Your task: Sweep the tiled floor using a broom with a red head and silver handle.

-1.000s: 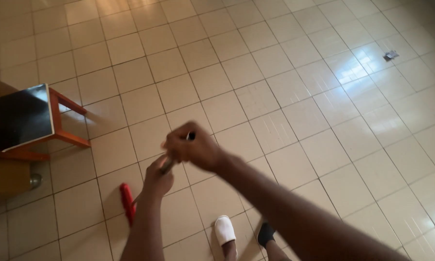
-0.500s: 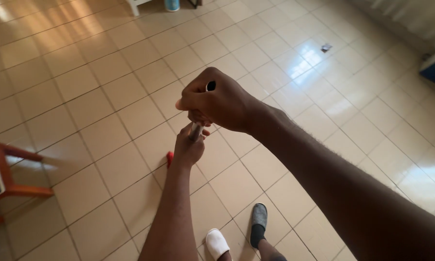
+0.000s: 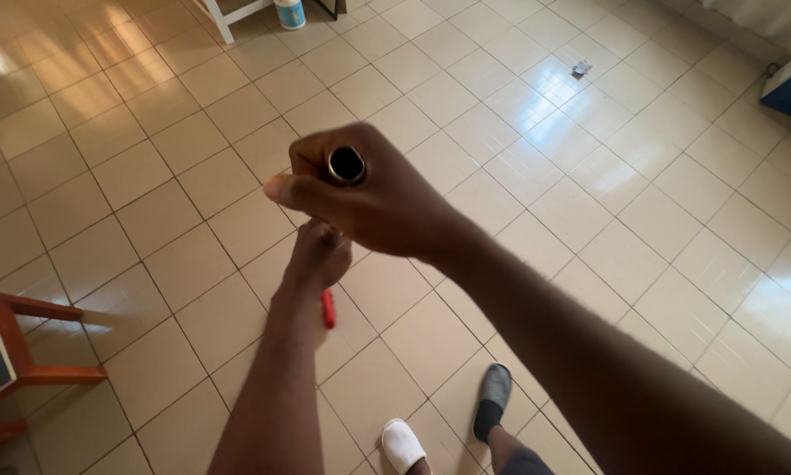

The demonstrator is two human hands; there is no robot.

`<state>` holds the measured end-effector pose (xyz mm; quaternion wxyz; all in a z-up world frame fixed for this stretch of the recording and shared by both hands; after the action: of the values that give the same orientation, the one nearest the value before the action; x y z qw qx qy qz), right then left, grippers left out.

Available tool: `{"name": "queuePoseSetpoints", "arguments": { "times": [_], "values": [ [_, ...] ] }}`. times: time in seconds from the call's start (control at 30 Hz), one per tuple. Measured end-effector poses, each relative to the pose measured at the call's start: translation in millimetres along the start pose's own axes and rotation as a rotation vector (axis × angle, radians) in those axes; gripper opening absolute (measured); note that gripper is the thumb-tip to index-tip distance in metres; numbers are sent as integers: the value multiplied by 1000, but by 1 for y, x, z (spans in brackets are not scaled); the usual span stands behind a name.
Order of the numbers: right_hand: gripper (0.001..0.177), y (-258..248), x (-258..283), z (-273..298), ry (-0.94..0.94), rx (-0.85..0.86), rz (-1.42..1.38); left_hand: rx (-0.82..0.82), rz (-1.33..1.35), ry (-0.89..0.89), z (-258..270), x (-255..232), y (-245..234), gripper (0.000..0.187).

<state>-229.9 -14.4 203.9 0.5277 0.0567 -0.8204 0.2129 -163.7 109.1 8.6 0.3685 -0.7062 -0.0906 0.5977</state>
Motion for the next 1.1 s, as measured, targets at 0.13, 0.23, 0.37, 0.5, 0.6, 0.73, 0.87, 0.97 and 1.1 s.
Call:
{"name": "queuePoseSetpoints", "arguments": {
  "times": [0.13,0.23,0.37,0.5,0.6,0.73,0.87,0.97,1.1],
  "values": [
    [43,-9,-34,17,64,-48,-127,169,-11,-484,6,-13,-2,36],
    [43,-16,-80,44,128,-102,-215,117,-165,-487,-2,13,26,31],
    [43,-40,-122,78,178,-114,-204,149,-230,-477,-17,43,84,31],
    [46,-94,-130,101,311,-102,-173,217,-156,-568,-44,24,141,30],
    [29,-159,-112,102,313,-112,-135,219,-89,-342,-89,6,190,34],
    [40,-244,-100,110,346,-136,2,284,4,-349,-135,-95,229,36],
    [48,-314,-96,125,342,-129,173,203,125,-242,-181,-148,288,45],
    [49,-349,-85,136,390,-138,256,234,226,-183,-205,-177,333,51],
    [45,-378,-74,149,425,-135,331,72,645,381,-225,-236,363,59]
  ]
}}
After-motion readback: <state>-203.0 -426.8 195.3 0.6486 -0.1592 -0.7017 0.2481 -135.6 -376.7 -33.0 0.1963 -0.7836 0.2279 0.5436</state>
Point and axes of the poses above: each hand's wrist, its own z-axis away from the middle knuckle, its own y-axis out of the palm, x = y × z, the point moved 3 cm from there along -z, towards the middle knuckle, and after that the axes turned 3 degrees about x, right-handed, at the moved point
